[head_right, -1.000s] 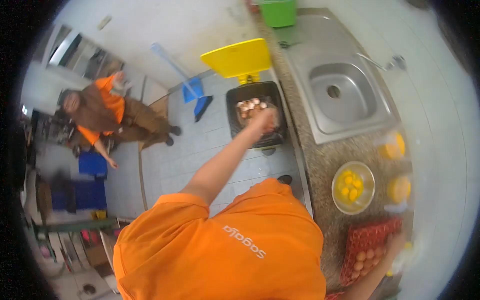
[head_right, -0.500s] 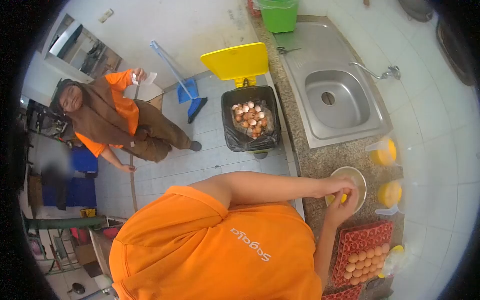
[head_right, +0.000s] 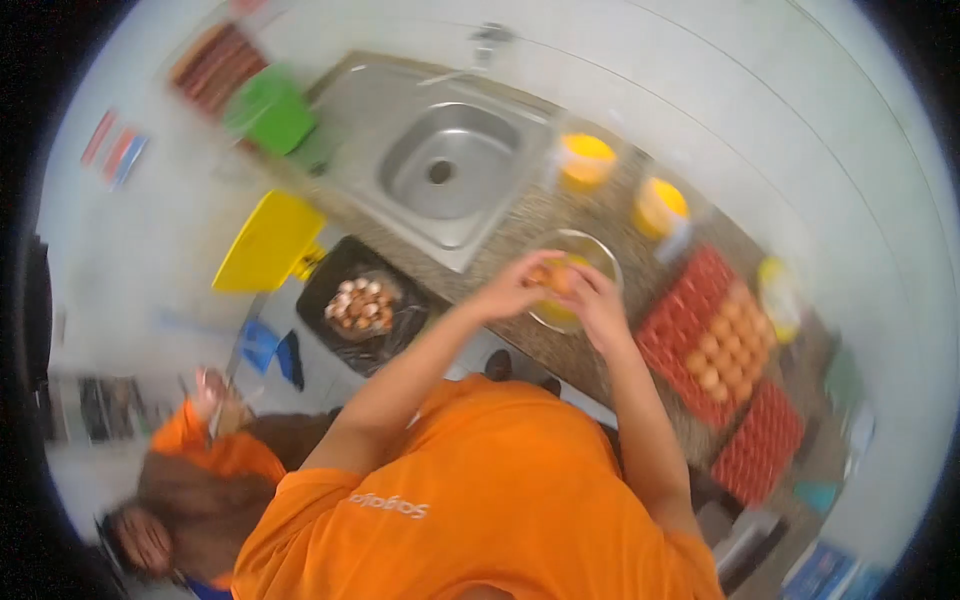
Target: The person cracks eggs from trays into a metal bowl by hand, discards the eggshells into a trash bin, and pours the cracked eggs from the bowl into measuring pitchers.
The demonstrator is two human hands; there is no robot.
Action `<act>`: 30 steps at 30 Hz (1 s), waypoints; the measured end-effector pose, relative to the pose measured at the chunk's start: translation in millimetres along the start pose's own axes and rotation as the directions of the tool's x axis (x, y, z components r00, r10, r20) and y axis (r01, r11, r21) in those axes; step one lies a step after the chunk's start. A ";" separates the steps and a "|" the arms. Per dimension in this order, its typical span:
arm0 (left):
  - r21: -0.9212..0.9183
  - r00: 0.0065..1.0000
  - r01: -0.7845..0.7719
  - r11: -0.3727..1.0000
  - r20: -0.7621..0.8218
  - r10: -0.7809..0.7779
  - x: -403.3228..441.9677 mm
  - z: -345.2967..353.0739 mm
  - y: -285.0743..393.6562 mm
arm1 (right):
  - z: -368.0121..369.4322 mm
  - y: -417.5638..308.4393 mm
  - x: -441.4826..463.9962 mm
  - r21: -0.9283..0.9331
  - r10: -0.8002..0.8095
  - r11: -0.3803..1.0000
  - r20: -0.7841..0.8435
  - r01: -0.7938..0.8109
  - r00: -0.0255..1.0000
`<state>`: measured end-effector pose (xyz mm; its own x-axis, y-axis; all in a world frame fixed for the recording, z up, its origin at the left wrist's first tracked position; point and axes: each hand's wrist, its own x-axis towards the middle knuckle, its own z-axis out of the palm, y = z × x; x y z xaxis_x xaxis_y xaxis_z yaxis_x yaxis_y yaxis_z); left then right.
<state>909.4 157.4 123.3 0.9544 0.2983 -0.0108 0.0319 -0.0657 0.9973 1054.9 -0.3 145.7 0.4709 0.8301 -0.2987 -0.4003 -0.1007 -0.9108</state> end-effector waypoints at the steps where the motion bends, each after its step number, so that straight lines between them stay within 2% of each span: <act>1: 0.004 1.000 -0.011 1.000 0.018 0.011 3.5 -4.2 -11.6 | 1.5 -4.6 1.8 0.029 0.037 0.999 0.055 -0.038 0.998; 3: 0.008 0.999 0.032 0.999 0.021 -0.032 2.1 -3.7 -25.0 | 4.2 -16.0 -3.1 0.152 0.111 0.981 0.066 -0.120 0.992; 6: 0.028 0.989 0.149 0.988 0.004 -0.149 3.1 -5.5 -10.2 | -10.2 -18.6 -1.2 0.340 0.219 0.899 0.195 -0.275 0.956; 7: 0.044 0.985 0.172 0.984 0.022 -0.173 3.8 -4.7 -1.7 | -16.1 -7.5 5.3 0.263 0.237 0.925 0.168 -0.275 0.957; 8: 0.060 0.980 0.193 0.979 0.035 -0.195 4.5 -4.5 1.0 | -17.2 2.4 9.8 0.004 0.073 0.997 0.130 -0.075 0.989; 9: 0.124 0.985 0.142 0.982 0.075 -0.152 6.8 -6.1 -2.0 | -16.2 13.7 14.2 -0.263 -0.092 0.957 0.133 0.124 0.987; 10: 0.183 0.987 0.090 0.979 0.118 -0.113 9.2 -4.8 -6.6 | -10.6 15.5 10.2 -0.506 -0.240 0.810 0.176 0.297 0.955; 11: 0.236 0.984 0.035 0.971 0.162 -0.075 11.4 -3.7 -10.8 | -6.4 6.2 3.7 -0.518 -0.216 0.815 0.145 0.260 0.965; 14: 0.218 0.983 -0.090 0.972 0.176 0.052 16.6 5.8 -12.4 | -11.6 9.5 5.7 -0.567 -0.301 0.734 0.221 0.374 0.928; 17: 0.243 0.969 0.036 0.969 0.230 -0.093 27.3 2.4 -12.5 | -14.5 3.6 2.3 -0.702 -0.409 0.474 0.359 0.531 0.839; 20: 0.324 0.956 -0.035 0.945 0.285 -0.063 39.5 4.2 -16.0 | -21.4 13.1 6.5 -0.841 -0.441 0.218 0.368 0.495 0.819; 23: 0.501 0.937 -0.209 0.840 0.347 0.026 43.1 7.9 -3.0 | -32.0 10.1 7.4 -0.852 -0.511 0.148 0.369 0.503 0.776; 26: 0.739 0.917 -0.384 0.554 0.373 0.139 45.7 9.5 20.7 | -36.5 5.1 -1.0 -0.868 -0.571 0.087 0.359 0.490 0.738; 29: 0.660 0.907 -0.418 0.624 0.333 0.257 54.5 13.1 22.4 | -29.5 7.8 -7.4 -0.864 -0.672 0.273 0.143 0.423 0.727; 30: 0.513 0.946 -0.310 0.800 0.253 0.204 56.5 17.0 22.3 | -26.6 10.7 -5.6 -0.857 -0.707 0.313 0.078 0.410 0.703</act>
<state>969.1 156.6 143.7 0.9842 0.0280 0.1751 -0.1180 -0.6337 0.7645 1068.9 -20.6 130.0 0.5523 0.6980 0.4558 0.7415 -0.1614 -0.6513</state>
